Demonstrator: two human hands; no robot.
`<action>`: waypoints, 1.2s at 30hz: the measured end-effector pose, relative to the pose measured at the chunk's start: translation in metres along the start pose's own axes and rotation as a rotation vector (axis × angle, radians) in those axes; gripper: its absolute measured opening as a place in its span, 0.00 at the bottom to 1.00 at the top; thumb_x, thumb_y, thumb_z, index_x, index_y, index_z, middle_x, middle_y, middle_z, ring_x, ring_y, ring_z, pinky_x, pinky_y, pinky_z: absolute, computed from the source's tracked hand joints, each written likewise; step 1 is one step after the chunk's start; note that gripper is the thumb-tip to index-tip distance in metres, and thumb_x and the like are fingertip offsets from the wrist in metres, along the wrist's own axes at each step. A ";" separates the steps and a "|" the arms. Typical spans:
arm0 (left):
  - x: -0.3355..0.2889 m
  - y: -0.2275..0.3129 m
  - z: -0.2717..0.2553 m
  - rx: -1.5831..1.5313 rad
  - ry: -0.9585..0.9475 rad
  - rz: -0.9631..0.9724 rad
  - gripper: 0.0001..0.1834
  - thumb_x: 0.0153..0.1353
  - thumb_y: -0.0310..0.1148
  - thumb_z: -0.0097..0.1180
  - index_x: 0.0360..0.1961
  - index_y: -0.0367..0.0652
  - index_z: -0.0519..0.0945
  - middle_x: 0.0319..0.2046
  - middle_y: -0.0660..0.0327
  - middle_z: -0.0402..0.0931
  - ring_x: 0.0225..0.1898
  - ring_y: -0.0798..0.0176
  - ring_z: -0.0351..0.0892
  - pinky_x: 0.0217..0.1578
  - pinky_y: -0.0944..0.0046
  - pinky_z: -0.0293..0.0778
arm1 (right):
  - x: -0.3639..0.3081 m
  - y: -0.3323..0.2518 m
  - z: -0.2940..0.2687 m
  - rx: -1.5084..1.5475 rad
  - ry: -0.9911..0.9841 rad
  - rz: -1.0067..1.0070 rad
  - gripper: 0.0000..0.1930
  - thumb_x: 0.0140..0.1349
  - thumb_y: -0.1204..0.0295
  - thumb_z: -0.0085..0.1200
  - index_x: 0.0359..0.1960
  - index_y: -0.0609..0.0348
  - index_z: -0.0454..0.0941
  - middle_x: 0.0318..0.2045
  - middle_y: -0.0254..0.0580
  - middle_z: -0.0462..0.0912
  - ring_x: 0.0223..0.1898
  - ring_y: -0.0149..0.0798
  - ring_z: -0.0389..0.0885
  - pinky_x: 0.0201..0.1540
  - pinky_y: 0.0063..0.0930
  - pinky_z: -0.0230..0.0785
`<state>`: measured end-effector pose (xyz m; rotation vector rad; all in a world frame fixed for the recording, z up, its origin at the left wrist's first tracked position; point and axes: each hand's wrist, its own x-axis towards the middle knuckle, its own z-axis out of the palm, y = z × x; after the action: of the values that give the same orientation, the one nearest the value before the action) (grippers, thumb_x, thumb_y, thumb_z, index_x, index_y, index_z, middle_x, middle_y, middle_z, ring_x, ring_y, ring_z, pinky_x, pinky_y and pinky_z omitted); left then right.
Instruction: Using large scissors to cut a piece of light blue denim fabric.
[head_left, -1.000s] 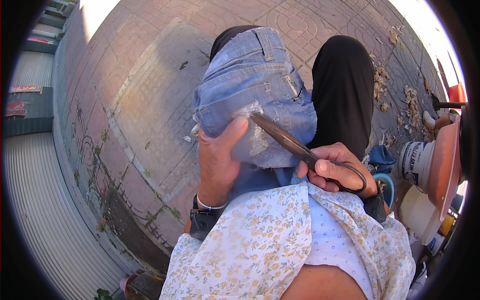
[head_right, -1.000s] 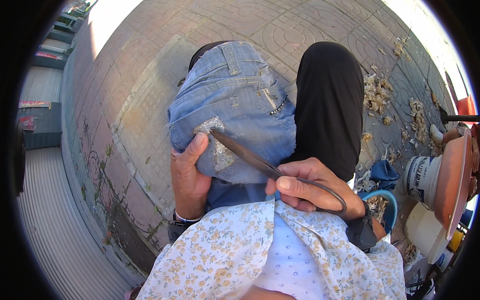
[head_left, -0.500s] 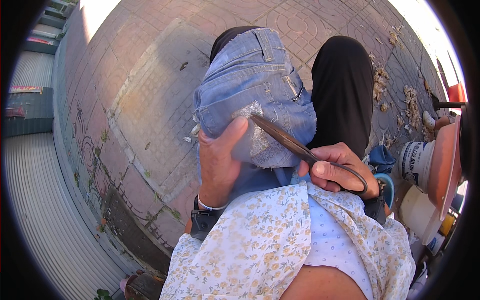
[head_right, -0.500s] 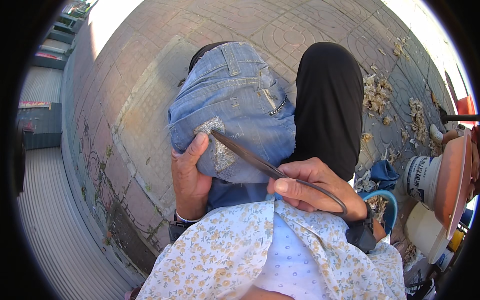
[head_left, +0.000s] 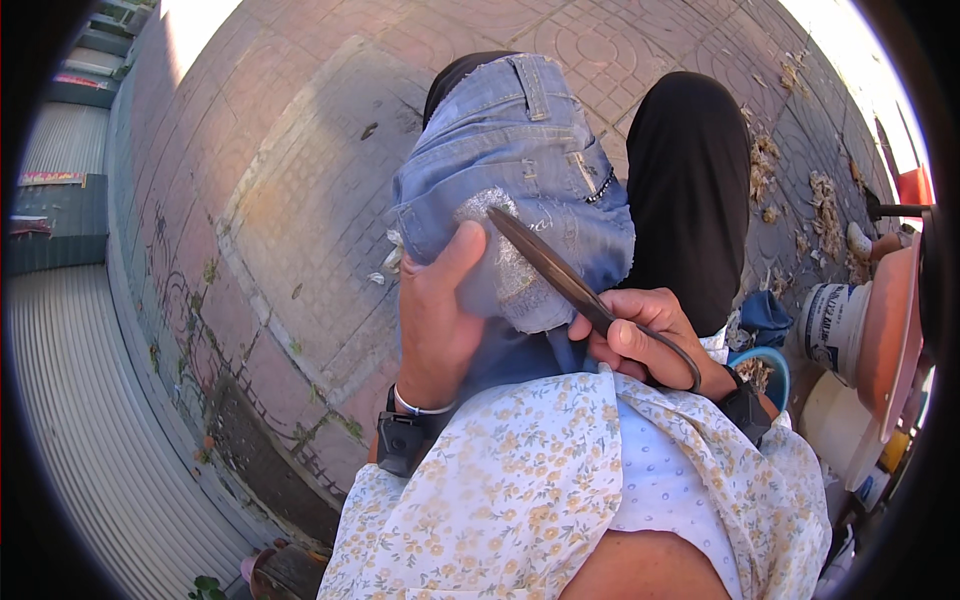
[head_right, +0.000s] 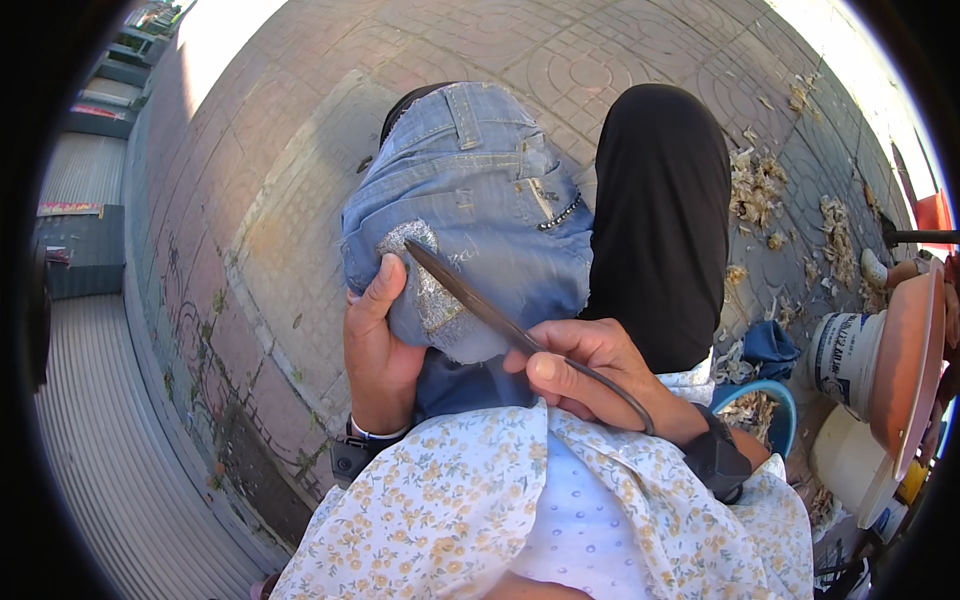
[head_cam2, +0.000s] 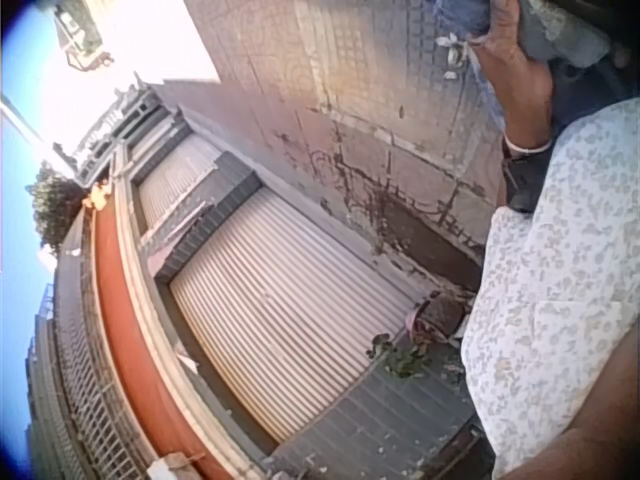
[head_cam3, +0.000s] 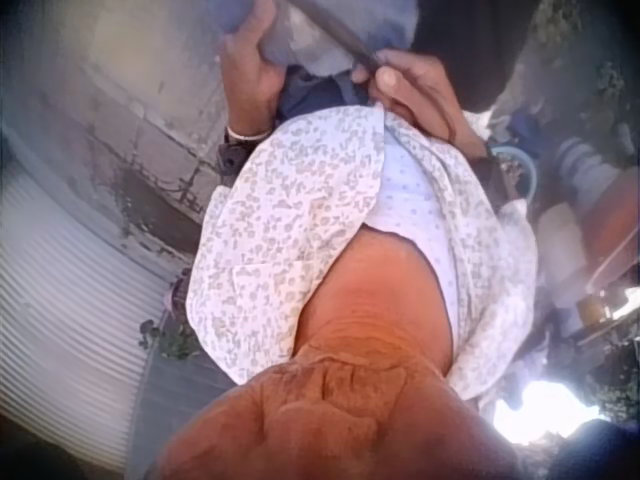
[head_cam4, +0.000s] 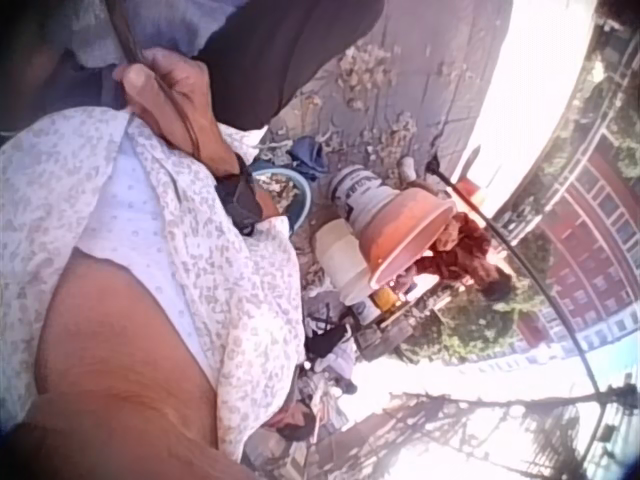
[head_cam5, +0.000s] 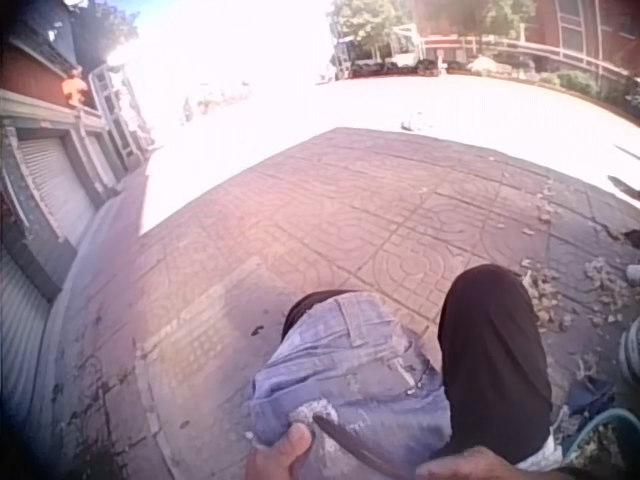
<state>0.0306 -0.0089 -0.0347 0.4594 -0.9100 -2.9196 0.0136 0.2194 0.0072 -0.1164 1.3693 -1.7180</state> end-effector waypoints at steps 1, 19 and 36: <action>0.000 0.001 -0.001 0.001 0.001 0.002 0.27 0.63 0.29 0.63 0.63 0.38 0.71 0.56 0.55 0.78 0.54 0.58 0.80 0.57 0.56 0.75 | 0.002 0.003 0.001 0.000 -0.003 0.000 0.19 0.72 0.58 0.55 0.44 0.65 0.81 0.20 0.27 0.72 0.19 0.17 0.63 0.22 0.14 0.52; -0.007 -0.006 -0.014 0.013 -0.010 -0.036 0.26 0.61 0.26 0.64 0.61 0.38 0.73 0.54 0.55 0.79 0.53 0.57 0.81 0.57 0.55 0.77 | 0.004 -0.015 -0.019 0.085 -0.027 0.057 0.32 0.70 0.41 0.47 0.44 0.65 0.78 0.21 0.31 0.71 0.16 0.18 0.62 0.18 0.15 0.51; -0.006 -0.006 -0.012 0.029 0.013 -0.002 0.28 0.62 0.25 0.62 0.63 0.37 0.71 0.56 0.54 0.78 0.56 0.57 0.79 0.59 0.55 0.74 | -0.010 -0.019 -0.019 -0.032 -0.153 0.140 0.27 0.72 0.47 0.48 0.43 0.63 0.79 0.20 0.27 0.70 0.17 0.17 0.61 0.20 0.15 0.50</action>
<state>0.0403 -0.0092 -0.0459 0.4808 -0.9523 -2.9049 -0.0026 0.2394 0.0200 -0.1632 1.2628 -1.5396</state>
